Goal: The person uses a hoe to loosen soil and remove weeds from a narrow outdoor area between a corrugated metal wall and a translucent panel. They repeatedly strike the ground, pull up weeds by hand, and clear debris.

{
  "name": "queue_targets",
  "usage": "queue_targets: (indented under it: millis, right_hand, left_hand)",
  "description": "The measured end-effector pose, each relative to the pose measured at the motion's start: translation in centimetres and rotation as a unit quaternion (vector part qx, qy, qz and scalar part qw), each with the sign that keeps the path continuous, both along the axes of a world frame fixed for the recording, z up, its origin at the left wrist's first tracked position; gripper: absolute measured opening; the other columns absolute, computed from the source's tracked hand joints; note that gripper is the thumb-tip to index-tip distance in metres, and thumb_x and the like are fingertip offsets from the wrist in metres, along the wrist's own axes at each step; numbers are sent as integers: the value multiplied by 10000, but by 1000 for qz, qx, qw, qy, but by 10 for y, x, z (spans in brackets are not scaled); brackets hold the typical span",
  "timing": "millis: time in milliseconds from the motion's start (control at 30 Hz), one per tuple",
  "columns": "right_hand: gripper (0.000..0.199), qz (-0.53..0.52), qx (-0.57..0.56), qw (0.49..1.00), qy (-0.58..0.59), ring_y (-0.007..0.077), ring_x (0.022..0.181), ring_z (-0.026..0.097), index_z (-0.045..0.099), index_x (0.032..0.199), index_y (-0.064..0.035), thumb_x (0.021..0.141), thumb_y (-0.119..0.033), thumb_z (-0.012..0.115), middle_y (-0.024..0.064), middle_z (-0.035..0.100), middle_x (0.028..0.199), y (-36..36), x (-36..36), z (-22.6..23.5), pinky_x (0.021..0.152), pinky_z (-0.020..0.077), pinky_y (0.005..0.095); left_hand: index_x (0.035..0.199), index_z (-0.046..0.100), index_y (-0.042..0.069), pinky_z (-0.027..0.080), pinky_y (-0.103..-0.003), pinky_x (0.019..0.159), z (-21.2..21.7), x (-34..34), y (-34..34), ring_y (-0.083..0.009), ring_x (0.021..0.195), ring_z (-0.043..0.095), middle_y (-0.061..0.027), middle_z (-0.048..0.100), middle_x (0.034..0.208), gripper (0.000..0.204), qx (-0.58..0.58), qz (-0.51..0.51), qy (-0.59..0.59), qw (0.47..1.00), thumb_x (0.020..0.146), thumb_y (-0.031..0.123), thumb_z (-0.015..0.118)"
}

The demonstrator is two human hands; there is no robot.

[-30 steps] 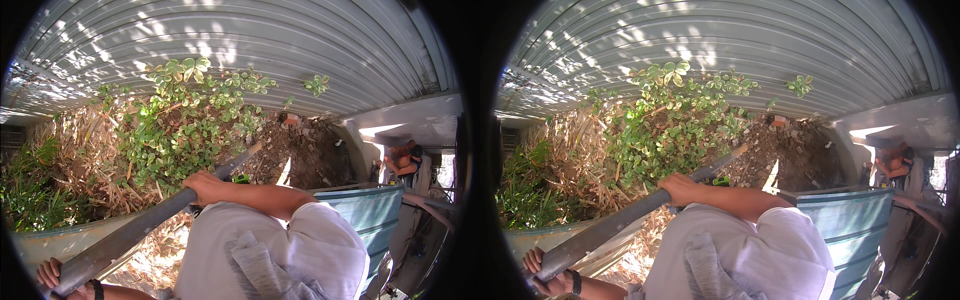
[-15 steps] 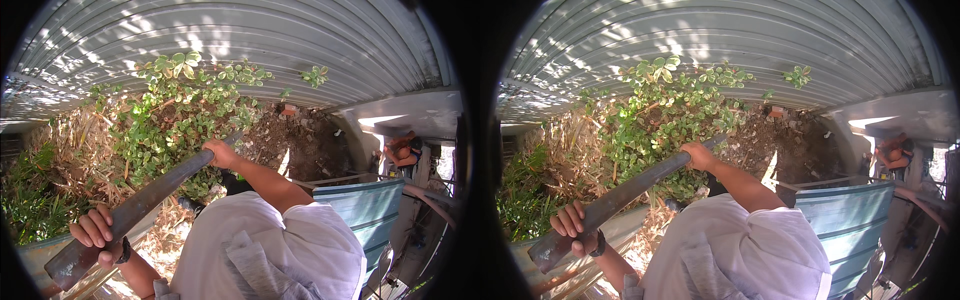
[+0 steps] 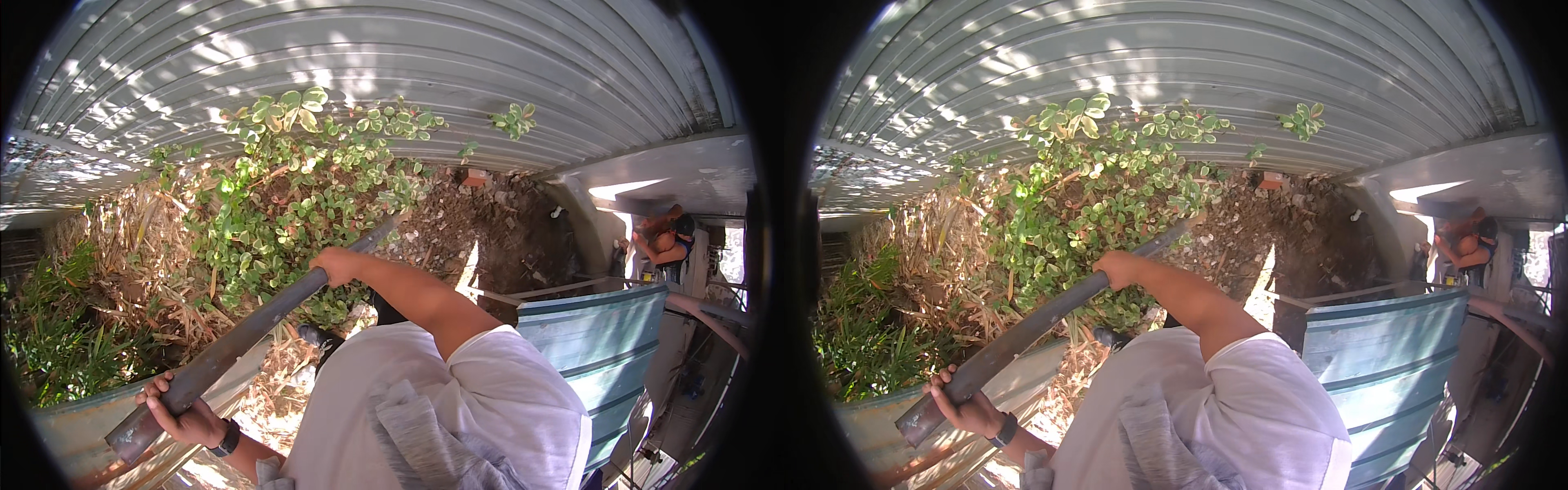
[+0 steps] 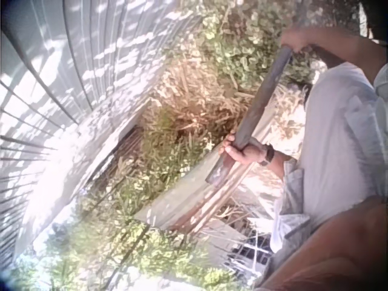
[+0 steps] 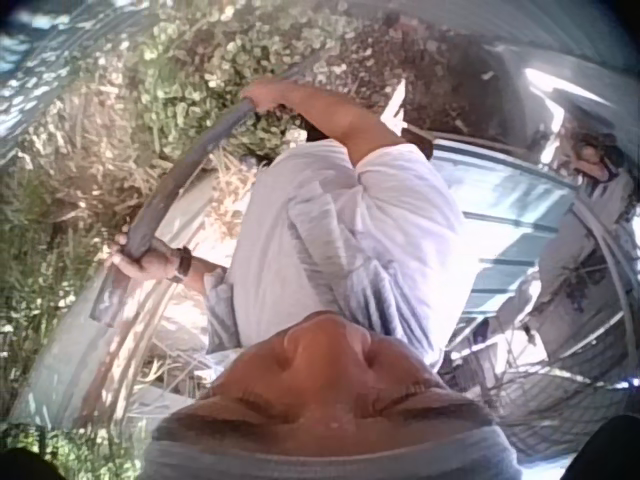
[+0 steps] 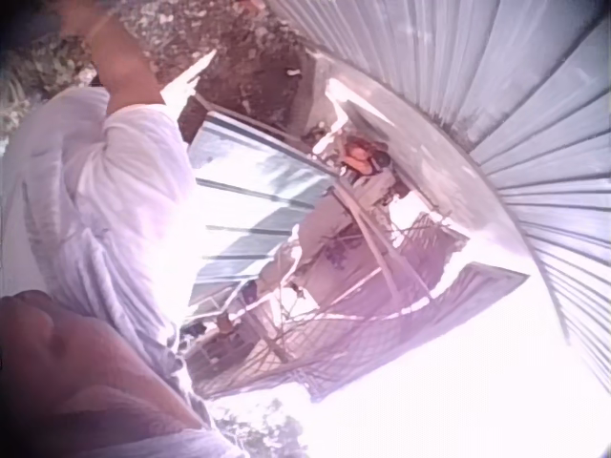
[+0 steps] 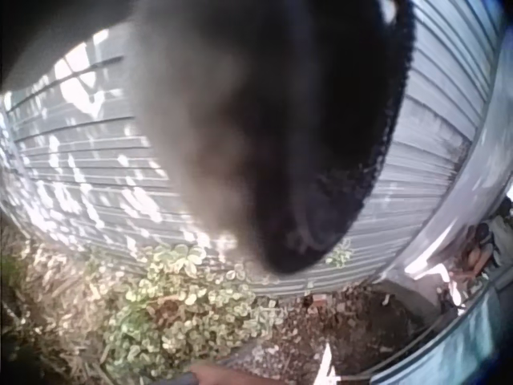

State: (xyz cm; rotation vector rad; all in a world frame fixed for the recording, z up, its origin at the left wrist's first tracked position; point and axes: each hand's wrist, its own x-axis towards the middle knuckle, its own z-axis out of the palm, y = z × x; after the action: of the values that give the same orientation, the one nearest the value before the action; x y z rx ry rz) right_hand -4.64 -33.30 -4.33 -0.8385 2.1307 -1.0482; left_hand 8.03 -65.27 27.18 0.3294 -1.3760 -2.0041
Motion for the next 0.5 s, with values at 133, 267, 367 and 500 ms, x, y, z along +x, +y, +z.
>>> queue_targets:
  millis: [133, 267, 367, 500]
  right_hand:
    - [465, 146, 104, 979, -100, 328, 883, 706, 747, 999, -99, 542, -56, 823, 113, 737, 895, -30, -32, 3, 721, 538, 486]
    - [492, 256, 182, 940, -135, 309, 878, 711, 762, 1004, -102, 521, -62, 847, 98, 744, 913, -56, -46, 4, 710, 541, 489]
    - [493, 224, 170, 953, -114, 324, 889, 711, 758, 1039, -113, 556, -84, 852, 115, 742, 933, -61, -29, -6, 720, 538, 517]
    - [362, -28, 13, 999, -35, 354, 924, 665, 698, 958, -90, 612, -51, 797, 137, 687, 926, -47, 17, -22, 811, 509, 508]
  left_hand:
    - [1063, 575, 67, 463, -392, 932, 1, -5, -19, -193, 914, 555, -60, 595, 927, 162, 21, 120, -110, 986, 1021, 215, 625]
    - [1035, 626, 43, 495, -386, 878, 6, -6, -23, -193, 877, 597, -57, 640, 904, 236, 13, 197, -194, 961, 1000, 270, 679]
    - [1083, 634, 31, 496, -393, 896, 7, -4, -28, -192, 895, 600, -76, 630, 912, 356, 11, 249, -225, 942, 957, 349, 735]
    - [1081, 606, 25, 508, -441, 911, 0, -1, -44, -214, 949, 587, -98, 614, 956, 469, -27, 293, -218, 931, 913, 432, 769]
